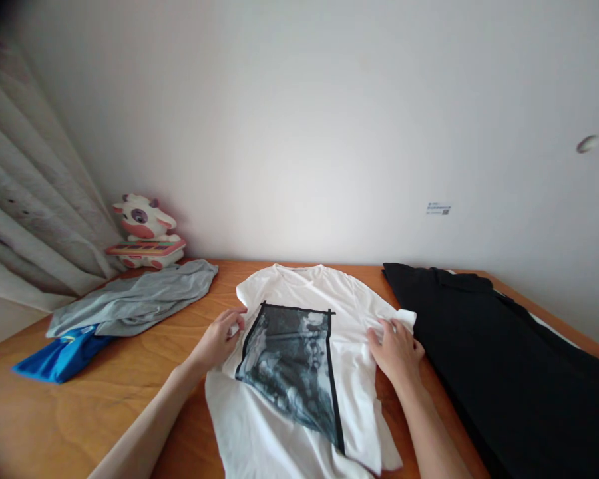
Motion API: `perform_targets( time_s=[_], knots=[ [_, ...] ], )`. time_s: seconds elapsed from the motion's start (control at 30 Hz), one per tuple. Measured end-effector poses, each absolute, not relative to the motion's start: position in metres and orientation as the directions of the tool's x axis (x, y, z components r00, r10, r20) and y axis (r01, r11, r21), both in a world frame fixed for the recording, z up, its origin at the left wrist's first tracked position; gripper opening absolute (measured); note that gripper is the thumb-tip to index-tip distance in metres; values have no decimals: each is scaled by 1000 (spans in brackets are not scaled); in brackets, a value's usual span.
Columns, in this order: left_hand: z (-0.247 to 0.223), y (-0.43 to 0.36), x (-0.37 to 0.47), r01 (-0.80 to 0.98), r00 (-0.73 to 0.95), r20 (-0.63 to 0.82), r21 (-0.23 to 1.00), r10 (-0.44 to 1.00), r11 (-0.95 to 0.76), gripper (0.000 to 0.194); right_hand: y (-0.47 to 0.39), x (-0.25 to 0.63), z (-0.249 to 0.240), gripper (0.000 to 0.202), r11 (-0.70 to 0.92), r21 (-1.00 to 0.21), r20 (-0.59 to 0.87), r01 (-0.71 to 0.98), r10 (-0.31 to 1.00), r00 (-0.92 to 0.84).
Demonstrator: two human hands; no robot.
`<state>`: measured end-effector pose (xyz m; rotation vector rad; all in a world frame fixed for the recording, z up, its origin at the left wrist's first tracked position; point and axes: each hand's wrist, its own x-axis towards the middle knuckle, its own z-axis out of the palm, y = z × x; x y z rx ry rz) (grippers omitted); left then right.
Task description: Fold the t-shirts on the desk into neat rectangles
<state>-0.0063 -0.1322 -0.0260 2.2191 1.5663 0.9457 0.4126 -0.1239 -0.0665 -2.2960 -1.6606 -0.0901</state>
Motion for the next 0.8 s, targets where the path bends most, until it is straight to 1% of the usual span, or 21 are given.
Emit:
perform_targets(
  time_s=[0.07, 0.13, 0.17, 0.2, 0.27, 0.33, 0.37, 0.43, 0.53, 0.6, 0.67, 0.73, 0.8],
  knots=[
    [-26, -134, -7, 712, 341, 343, 514, 875, -479, 22, -125, 412, -65, 49, -279, -210, 218, 937, 921, 323],
    [-25, -134, -6, 699, 414, 352, 467, 839, -541, 22, -125, 412, -63, 50, -280, -207, 196, 937, 927, 321],
    [-25, -134, -6, 715, 394, 374, 449, 840, -536, 20, -126, 411, -62, 50, -283, -203, 188, 937, 928, 321],
    [-24, -134, -5, 753, 327, 397, 439, 858, -490, 20, -126, 411, -61, 50, -284, -200, 185, 938, 929, 321],
    [-24, -133, -5, 840, 119, 415, 443, 902, -314, 28, -126, 411, -61, 50, -281, -196, 194, 939, 928, 319],
    [-24, -131, -7, 883, -20, 383, 440, 924, -163, 32, -126, 412, -62, 50, -273, -195, 210, 942, 927, 312],
    [-25, -131, -9, 893, -44, 353, 433, 935, -121, 34, -126, 412, -63, 49, -270, -195, 213, 943, 926, 310],
    [-26, -131, -12, 902, -38, 286, 422, 957, -91, 35, -125, 412, -64, 49, -271, -196, 213, 942, 926, 311],
    [-26, -131, -12, 896, -49, 178, 443, 983, -35, 34, -125, 413, -64, 49, -275, -201, 205, 940, 927, 315],
    [-26, -132, -9, 882, -38, 190, 468, 981, -56, 30, -125, 413, -63, 50, -275, -200, 197, 940, 929, 314],
    [-25, -132, -6, 873, 19, 280, 463, 960, -152, 26, -125, 413, -63, 51, -273, -195, 186, 942, 933, 308],
    [-25, -132, -3, 870, 106, 381, 412, 919, -271, 27, -125, 413, -62, 52, -270, -189, 175, 944, 937, 303],
    [-24, -133, -1, 868, 195, 439, 340, 877, -363, 34, -125, 413, -62, 52, -271, -187, 169, 944, 938, 302]
  ],
)
